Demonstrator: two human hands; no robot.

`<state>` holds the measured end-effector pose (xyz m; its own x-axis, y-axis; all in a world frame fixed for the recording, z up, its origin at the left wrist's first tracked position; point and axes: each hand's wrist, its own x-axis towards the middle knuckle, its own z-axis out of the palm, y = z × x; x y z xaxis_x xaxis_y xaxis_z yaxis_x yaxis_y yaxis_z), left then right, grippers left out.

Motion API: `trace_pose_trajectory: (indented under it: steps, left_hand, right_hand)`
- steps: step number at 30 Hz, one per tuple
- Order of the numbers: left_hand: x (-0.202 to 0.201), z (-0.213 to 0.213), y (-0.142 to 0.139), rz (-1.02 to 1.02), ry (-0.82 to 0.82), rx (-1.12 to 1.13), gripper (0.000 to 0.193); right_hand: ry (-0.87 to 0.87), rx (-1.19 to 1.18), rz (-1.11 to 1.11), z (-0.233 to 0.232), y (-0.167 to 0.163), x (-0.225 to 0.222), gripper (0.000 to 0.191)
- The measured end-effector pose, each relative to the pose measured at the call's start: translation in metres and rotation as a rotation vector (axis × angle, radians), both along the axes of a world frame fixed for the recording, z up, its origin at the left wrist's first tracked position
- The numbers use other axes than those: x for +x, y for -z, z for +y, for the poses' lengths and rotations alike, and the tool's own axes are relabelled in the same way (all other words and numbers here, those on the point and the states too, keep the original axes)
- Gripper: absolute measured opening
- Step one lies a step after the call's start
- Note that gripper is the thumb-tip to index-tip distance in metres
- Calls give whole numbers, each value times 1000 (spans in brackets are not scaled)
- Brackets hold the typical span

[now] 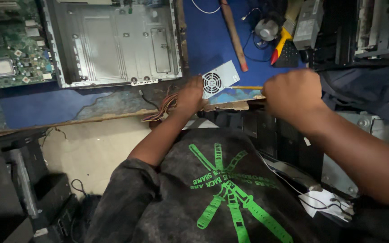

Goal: The person uses a yellow screwdriver to remove and reinsert screws on a computer power supply unit. They repeatedly handle the power supply and screwdriver, adjusting the screws multiple times on the workbench.

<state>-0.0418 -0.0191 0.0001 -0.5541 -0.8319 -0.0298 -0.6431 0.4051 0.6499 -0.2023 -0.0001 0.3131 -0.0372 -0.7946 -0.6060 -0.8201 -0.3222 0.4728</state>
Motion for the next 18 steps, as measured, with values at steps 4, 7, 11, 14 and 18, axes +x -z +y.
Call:
trace_pose_trajectory:
  steps: [4, 7, 11, 14, 18]
  left_hand:
    - [0, 2, 1, 20, -23, 31, 100]
    - [-1, 2, 2, 20, -20, -15, 100]
    - [-1, 2, 6, 58, -34, -60, 99]
    - [-1, 2, 9, 22, -4, -54, 99]
    - [-2, 1, 10, 16, 1, -71, 103]
  right_hand:
    - [146, 21, 38, -14, 3, 10, 22]
    - [-64, -71, 15, -13, 6, 9, 17]
    - [-561, -300, -48, 8, 10, -5, 8]
    - [-689, -320, -48, 16, 15, -14, 7]
    - [-659, -306, -54, 15, 20, -18, 6]
